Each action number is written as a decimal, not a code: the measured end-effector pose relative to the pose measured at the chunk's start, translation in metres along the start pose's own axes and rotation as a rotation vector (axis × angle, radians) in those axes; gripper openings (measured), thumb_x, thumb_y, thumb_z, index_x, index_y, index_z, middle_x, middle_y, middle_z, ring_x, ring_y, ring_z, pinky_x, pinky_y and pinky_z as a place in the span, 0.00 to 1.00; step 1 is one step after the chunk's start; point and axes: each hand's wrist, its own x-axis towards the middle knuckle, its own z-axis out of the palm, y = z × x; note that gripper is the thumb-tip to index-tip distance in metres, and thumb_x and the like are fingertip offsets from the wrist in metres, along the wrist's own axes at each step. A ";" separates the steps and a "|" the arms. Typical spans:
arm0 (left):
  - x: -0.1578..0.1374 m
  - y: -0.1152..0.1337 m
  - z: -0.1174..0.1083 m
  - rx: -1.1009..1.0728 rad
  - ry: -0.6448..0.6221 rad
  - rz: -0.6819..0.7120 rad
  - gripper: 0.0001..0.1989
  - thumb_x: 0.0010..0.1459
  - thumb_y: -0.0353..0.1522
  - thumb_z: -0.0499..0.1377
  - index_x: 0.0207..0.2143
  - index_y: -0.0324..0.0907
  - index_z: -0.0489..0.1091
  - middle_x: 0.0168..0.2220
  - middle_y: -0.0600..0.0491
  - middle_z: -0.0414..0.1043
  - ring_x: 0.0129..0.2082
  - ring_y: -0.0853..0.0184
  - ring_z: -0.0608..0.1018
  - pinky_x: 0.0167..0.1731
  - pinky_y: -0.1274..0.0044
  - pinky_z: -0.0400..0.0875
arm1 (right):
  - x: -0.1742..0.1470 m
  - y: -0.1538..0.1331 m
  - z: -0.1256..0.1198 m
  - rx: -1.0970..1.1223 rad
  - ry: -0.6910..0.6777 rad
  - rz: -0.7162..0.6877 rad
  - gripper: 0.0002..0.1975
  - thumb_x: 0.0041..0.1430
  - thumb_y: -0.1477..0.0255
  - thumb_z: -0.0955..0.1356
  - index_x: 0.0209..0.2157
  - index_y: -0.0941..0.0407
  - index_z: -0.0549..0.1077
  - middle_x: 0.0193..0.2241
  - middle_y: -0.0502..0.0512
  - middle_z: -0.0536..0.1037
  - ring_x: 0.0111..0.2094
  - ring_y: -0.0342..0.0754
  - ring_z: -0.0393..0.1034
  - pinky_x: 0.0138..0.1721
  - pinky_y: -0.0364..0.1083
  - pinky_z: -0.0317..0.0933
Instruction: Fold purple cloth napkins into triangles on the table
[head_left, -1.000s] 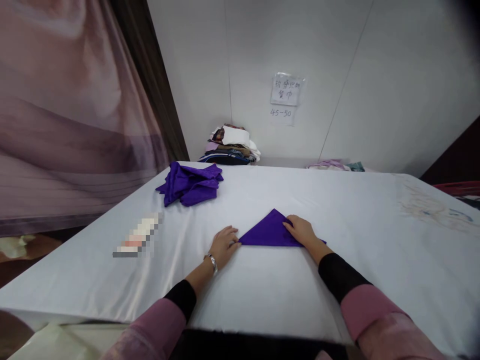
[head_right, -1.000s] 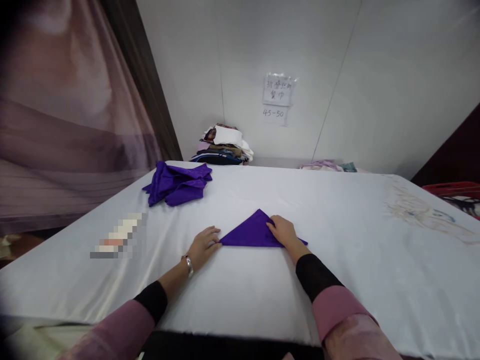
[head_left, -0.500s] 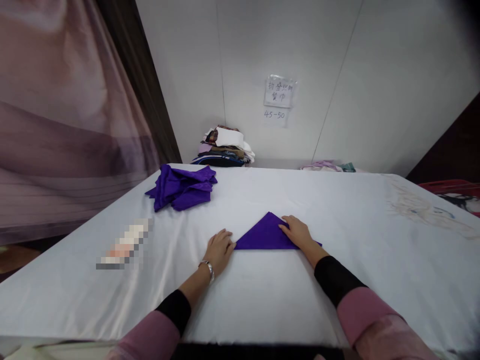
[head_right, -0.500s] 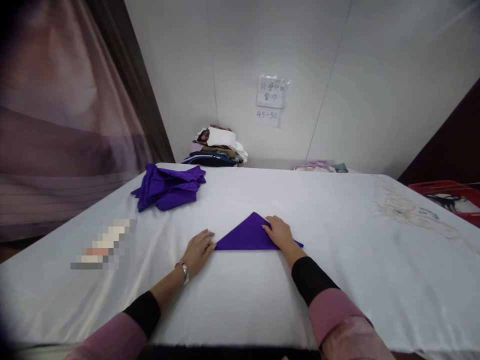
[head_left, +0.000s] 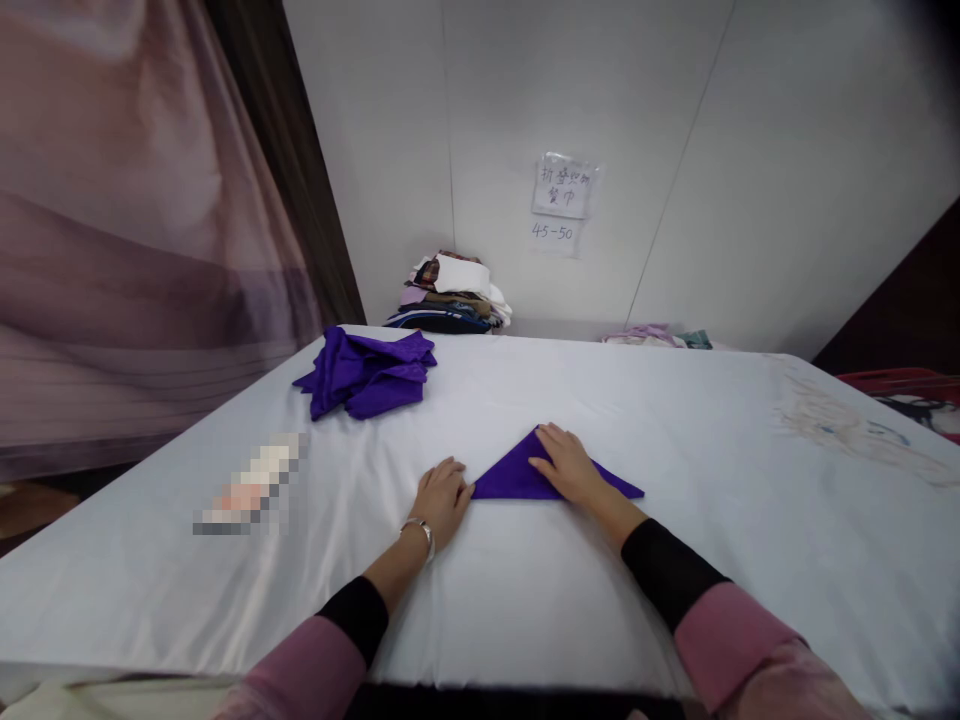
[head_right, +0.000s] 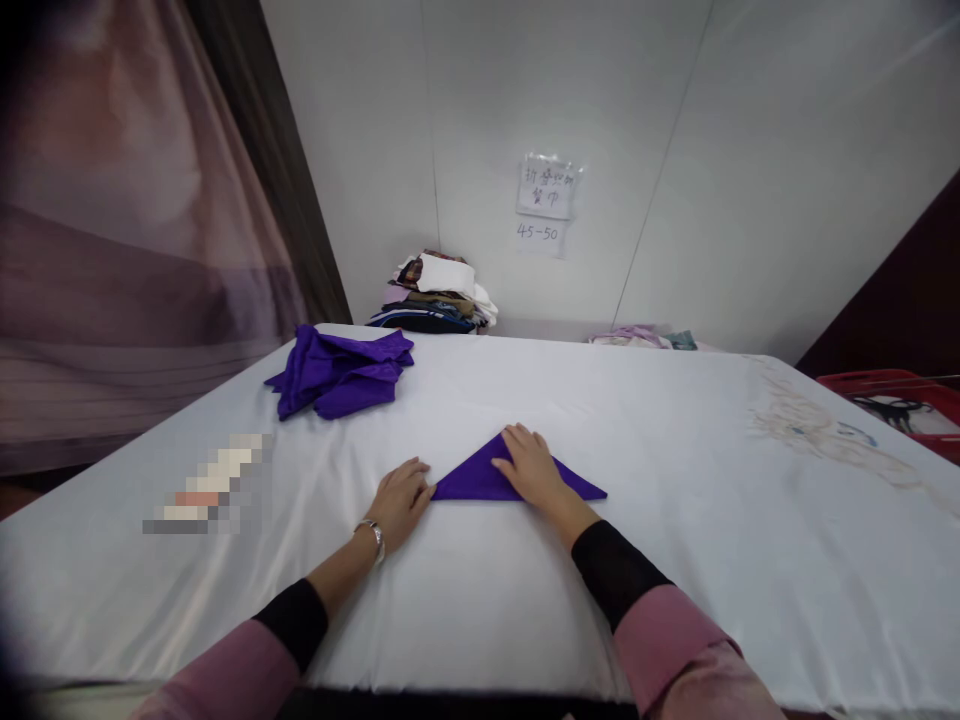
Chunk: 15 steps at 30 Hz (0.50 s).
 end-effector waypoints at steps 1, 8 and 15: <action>0.000 0.000 0.000 0.001 0.001 0.000 0.10 0.58 0.33 0.49 0.26 0.43 0.65 0.49 0.50 0.68 0.57 0.60 0.61 0.55 0.63 0.54 | 0.001 -0.006 0.003 0.014 -0.029 -0.054 0.30 0.62 0.55 0.55 0.59 0.58 0.55 0.61 0.59 0.55 0.62 0.53 0.43 0.59 0.53 0.38; 0.000 -0.002 0.003 0.023 0.024 0.014 0.10 0.58 0.33 0.49 0.26 0.42 0.66 0.47 0.49 0.68 0.56 0.59 0.62 0.54 0.63 0.56 | 0.003 -0.015 0.019 0.037 -0.233 -0.067 0.36 0.60 0.50 0.50 0.62 0.59 0.46 0.63 0.59 0.45 0.63 0.53 0.35 0.60 0.54 0.30; 0.001 -0.001 0.005 0.091 0.068 0.022 0.10 0.57 0.30 0.50 0.25 0.41 0.67 0.44 0.48 0.70 0.54 0.58 0.64 0.52 0.64 0.58 | 0.004 -0.014 0.016 0.066 -0.254 -0.063 0.38 0.59 0.47 0.48 0.62 0.58 0.47 0.63 0.57 0.44 0.64 0.51 0.33 0.60 0.52 0.27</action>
